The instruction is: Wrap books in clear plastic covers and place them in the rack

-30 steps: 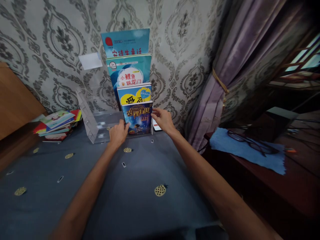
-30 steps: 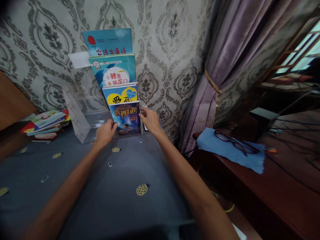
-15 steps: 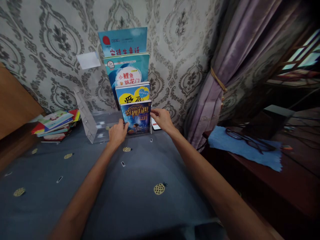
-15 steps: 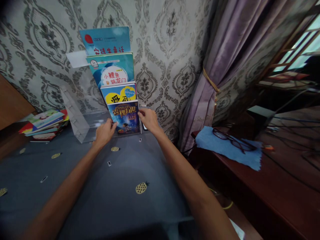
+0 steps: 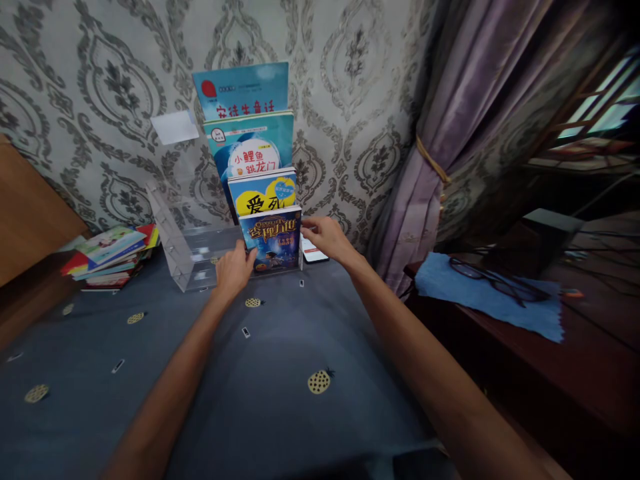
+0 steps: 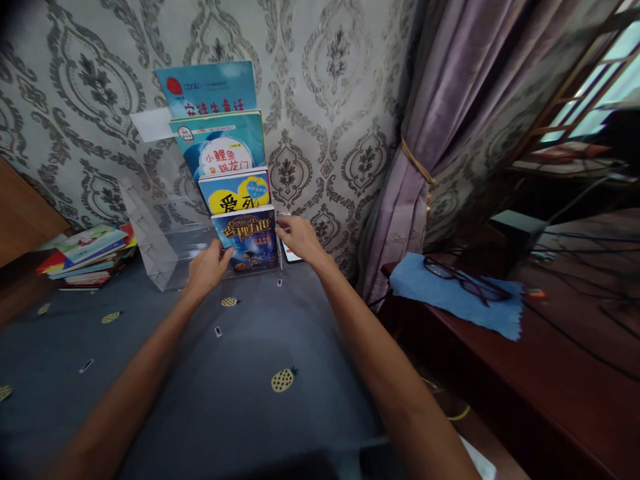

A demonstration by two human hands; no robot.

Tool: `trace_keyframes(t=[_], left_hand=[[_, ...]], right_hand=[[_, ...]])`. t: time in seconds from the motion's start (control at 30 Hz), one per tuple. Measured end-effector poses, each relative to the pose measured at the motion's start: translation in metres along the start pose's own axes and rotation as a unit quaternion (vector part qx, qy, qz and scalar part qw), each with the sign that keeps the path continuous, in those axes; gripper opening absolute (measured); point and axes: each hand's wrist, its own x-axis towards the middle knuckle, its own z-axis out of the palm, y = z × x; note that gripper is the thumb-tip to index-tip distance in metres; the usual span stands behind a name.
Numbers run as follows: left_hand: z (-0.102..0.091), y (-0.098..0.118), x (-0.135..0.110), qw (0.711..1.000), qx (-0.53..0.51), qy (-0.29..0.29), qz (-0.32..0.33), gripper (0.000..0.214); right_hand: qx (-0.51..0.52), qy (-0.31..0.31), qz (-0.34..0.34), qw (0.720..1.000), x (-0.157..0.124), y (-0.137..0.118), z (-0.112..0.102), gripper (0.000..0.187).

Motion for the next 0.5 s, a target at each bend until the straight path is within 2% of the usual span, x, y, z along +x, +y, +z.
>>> trace_keyframes(t=[0.13, 0.27, 0.5], left_hand=[[-0.005, -0.001, -0.002, 1.000, -0.014, 0.001, 0.008, 0.037], [-0.008, -0.004, -0.002, 0.999, -0.048, 0.001, 0.022, 0.036], [-0.009, -0.009, 0.001, 0.992, -0.110, -0.006, 0.058, 0.036]], right_hand=[[-0.014, -0.025, -0.019, 0.999, 0.001, 0.001, -0.007, 0.026], [-0.018, -0.035, -0.023, 0.999, 0.001, 0.003, -0.014, 0.030], [-0.034, 0.042, -0.022, 0.998, -0.002, -0.011, -0.028, 0.031]])
